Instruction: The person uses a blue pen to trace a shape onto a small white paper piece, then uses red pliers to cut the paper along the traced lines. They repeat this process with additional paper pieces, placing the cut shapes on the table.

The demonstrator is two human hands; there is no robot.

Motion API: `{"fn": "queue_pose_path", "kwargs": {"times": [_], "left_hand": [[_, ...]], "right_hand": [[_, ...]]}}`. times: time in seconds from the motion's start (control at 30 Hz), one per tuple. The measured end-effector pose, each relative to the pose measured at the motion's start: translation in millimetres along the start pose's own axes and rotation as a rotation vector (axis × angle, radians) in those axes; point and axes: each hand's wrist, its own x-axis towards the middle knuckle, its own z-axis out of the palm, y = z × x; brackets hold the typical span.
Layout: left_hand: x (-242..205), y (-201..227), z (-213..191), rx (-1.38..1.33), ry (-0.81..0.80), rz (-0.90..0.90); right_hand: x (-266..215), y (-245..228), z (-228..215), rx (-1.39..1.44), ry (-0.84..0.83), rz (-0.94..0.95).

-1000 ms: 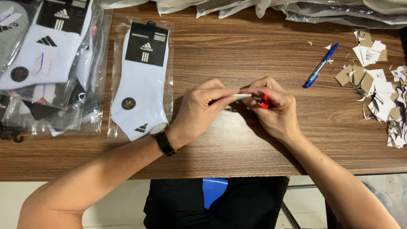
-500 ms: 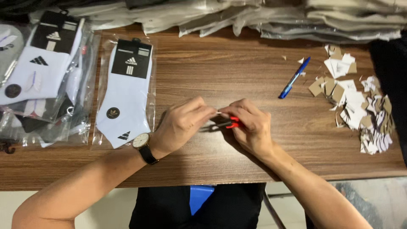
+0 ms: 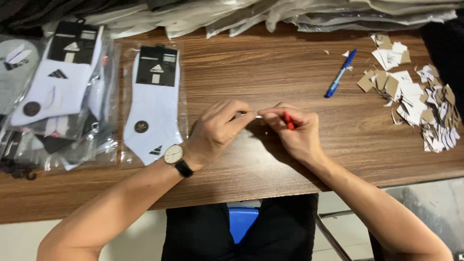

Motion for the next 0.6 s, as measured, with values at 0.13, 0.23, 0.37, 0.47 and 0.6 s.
{"fn": "queue_pose_path", "kwargs": {"times": [0.13,0.23,0.37,0.47,0.6], "left_hand": [[2.4,8.1,4.4,-0.129,0.082,-0.23],[0.2,11.6,11.6,-0.676,0.068,-0.594],[-7.2,6.8,14.6,-0.9,0.125,-0.663],[-13.0,1.0,21.6,-0.922,0.138,-0.659],[-13.8,-4.9,23.3,-0.992,0.098,-0.779]], "right_hand": [[7.4,4.1,9.3,0.222,0.16,0.153],[2.2,3.0,8.9,0.241,0.236,0.298],[0.9,-3.4,15.4,0.248,0.15,0.208],[-3.4,-4.6,17.1,0.263,0.097,0.195],[-0.1,-8.9,16.9,0.238,0.024,0.218]]}}
